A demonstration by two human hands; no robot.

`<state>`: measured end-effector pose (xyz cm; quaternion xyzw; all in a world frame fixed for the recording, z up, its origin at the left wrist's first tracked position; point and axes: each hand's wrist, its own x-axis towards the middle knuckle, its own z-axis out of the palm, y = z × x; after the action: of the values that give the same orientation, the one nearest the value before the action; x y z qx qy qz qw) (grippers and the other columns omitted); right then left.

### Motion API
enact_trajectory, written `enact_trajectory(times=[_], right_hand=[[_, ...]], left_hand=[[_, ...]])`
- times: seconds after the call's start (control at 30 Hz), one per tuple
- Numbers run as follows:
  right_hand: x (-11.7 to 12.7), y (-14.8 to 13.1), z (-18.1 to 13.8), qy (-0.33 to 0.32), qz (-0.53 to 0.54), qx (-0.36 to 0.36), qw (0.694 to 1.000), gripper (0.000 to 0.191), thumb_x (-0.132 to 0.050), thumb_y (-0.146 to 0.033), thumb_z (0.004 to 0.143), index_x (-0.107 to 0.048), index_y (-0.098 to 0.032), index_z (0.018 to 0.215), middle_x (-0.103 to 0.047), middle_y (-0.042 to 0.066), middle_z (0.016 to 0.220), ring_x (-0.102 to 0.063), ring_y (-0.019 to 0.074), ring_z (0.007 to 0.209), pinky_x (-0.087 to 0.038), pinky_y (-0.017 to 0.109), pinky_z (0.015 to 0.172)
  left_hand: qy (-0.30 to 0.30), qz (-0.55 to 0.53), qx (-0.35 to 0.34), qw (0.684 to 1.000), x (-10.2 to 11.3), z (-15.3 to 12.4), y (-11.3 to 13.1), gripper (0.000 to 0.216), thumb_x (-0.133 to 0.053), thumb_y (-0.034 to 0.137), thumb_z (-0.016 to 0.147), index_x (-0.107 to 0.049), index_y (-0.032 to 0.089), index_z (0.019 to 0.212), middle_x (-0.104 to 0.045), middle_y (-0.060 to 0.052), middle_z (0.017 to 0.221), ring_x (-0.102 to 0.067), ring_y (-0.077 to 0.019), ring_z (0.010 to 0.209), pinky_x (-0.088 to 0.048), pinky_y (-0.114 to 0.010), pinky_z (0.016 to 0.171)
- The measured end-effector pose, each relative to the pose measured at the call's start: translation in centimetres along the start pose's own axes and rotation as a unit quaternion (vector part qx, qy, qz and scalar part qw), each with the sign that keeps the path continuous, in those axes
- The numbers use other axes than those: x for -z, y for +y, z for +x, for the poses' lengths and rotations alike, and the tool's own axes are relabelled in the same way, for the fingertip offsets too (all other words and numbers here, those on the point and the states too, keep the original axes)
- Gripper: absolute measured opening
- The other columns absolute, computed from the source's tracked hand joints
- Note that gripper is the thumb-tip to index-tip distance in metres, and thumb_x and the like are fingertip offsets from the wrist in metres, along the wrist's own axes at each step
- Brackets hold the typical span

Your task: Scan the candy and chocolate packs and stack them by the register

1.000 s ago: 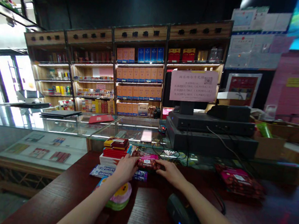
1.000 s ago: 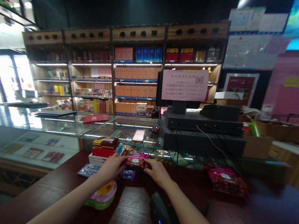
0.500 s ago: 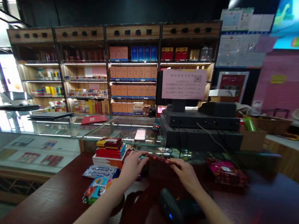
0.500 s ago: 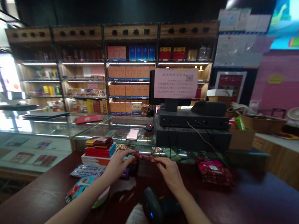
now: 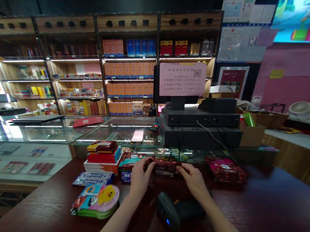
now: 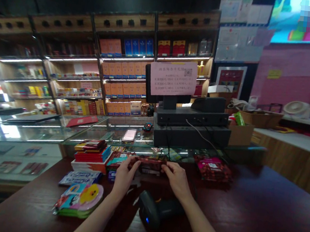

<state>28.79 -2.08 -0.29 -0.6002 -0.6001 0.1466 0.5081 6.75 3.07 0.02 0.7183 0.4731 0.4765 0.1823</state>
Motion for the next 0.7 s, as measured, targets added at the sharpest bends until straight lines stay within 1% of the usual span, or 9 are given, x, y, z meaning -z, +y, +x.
enact_trajectory(times=[0.07, 0.17, 0.27, 0.33, 0.4, 0.47, 0.6, 0.7], right_hand=[[0.2, 0.1, 0.2, -0.001, -0.007, -0.016, 1.0, 0.037, -0.053, -0.05, 0.084, -0.069, -0.023, 0.065, -0.073, 0.004, 0.075, -0.066, 0.025, 0.08, -0.045, 0.031, 0.076], [0.6, -0.1, 0.4, -0.008, 0.002, -0.044, 0.999, 0.04, -0.053, -0.053, 0.083, -0.068, -0.022, 0.064, -0.073, 0.003, 0.069, -0.065, 0.0237, 0.074, -0.044, 0.03, 0.071], [1.0, -0.4, 0.5, -0.008, 0.024, -0.066, 0.998, 0.041, -0.053, -0.055, 0.082, -0.067, -0.021, 0.064, -0.073, 0.003, 0.068, -0.065, 0.0225, 0.07, -0.043, 0.029, 0.069], [1.1, -0.7, 0.4, -0.01, 0.032, -0.07, 0.997, 0.041, -0.054, -0.055, 0.081, -0.066, -0.021, 0.062, -0.072, 0.003, 0.067, -0.064, 0.0221, 0.069, -0.044, 0.029, 0.069], [1.1, -1.0, 0.3, -0.014, 0.042, -0.072, 0.996, 0.042, -0.054, -0.056, 0.08, -0.065, -0.021, 0.06, -0.072, 0.003, 0.066, -0.064, 0.0221, 0.069, -0.044, 0.029, 0.069], [1.1, -1.1, 0.2, -0.021, 0.057, -0.074, 0.995, 0.043, -0.054, -0.057, 0.08, -0.065, -0.021, 0.06, -0.071, 0.003, 0.065, -0.064, 0.022, 0.069, -0.045, 0.029, 0.069], [1.0, -1.0, 0.0, -0.03, 0.077, -0.079, 0.993, 0.044, -0.055, -0.06, 0.079, -0.065, -0.02, 0.061, -0.072, 0.004, 0.068, -0.064, 0.0223, 0.071, -0.045, 0.029, 0.071], [0.9, -0.7, -0.2, -0.041, 0.094, -0.086, 0.991, 0.044, -0.057, -0.06, 0.08, -0.065, -0.02, 0.062, -0.072, 0.004, 0.069, -0.064, 0.0224, 0.071, -0.045, 0.029, 0.07]], left_hand=[[-0.003, 0.002, -0.02, 1.0, -0.4, -0.4, -0.4, 0.037, -0.054, 0.036, 0.092, -0.058, 0.024, 0.127, -0.068, -0.006, 0.11, -0.061, -0.0217, 0.105, -0.047, -0.038, 0.097], [-0.039, 0.048, -0.096, 0.994, -0.6, -0.8, -1.0, 0.067, -0.063, 0.032, 0.087, -0.035, 0.025, 0.147, -0.062, -0.008, 0.125, -0.055, -0.0238, 0.12, -0.037, -0.046, 0.11], [-0.083, 0.11, -0.18, 0.974, -0.2, -1.0, -1.3, 0.095, -0.072, 0.029, 0.08, -0.012, 0.028, 0.154, -0.048, -0.01, 0.146, -0.041, -0.0274, 0.138, -0.021, -0.054, 0.12], [-0.109, 0.15, -0.222, 0.957, 0.2, -0.9, -1.4, 0.103, -0.072, 0.026, 0.079, -0.003, 0.03, 0.155, -0.034, -0.01, 0.157, -0.029, -0.0286, 0.147, -0.016, -0.056, 0.122], [-0.126, 0.184, -0.245, 0.944, 0.6, -0.8, -1.4, 0.105, -0.071, 0.023, 0.079, 0.001, 0.032, 0.155, -0.024, -0.011, 0.162, -0.021, -0.0291, 0.15, -0.015, -0.057, 0.122], [-0.127, 0.205, -0.254, 0.937, 0.9, -0.8, -1.3, 0.104, -0.07, 0.021, 0.079, 0.0, 0.032, 0.155, -0.02, -0.012, 0.164, -0.018, -0.03, 0.151, -0.015, -0.058, 0.121], [-0.112, 0.213, -0.266, 0.933, 1.5, -0.8, -0.9, 0.098, -0.069, 0.023, 0.082, -0.004, 0.03, 0.155, -0.02, -0.013, 0.163, -0.018, -0.0304, 0.151, -0.016, -0.058, 0.121], [-0.118, 0.21, -0.281, 0.929, 1.8, -0.9, -0.7, 0.098, -0.07, 0.027, 0.082, -0.006, 0.029, 0.155, -0.024, -0.013, 0.162, -0.019, -0.0294, 0.151, -0.014, -0.057, 0.122]])
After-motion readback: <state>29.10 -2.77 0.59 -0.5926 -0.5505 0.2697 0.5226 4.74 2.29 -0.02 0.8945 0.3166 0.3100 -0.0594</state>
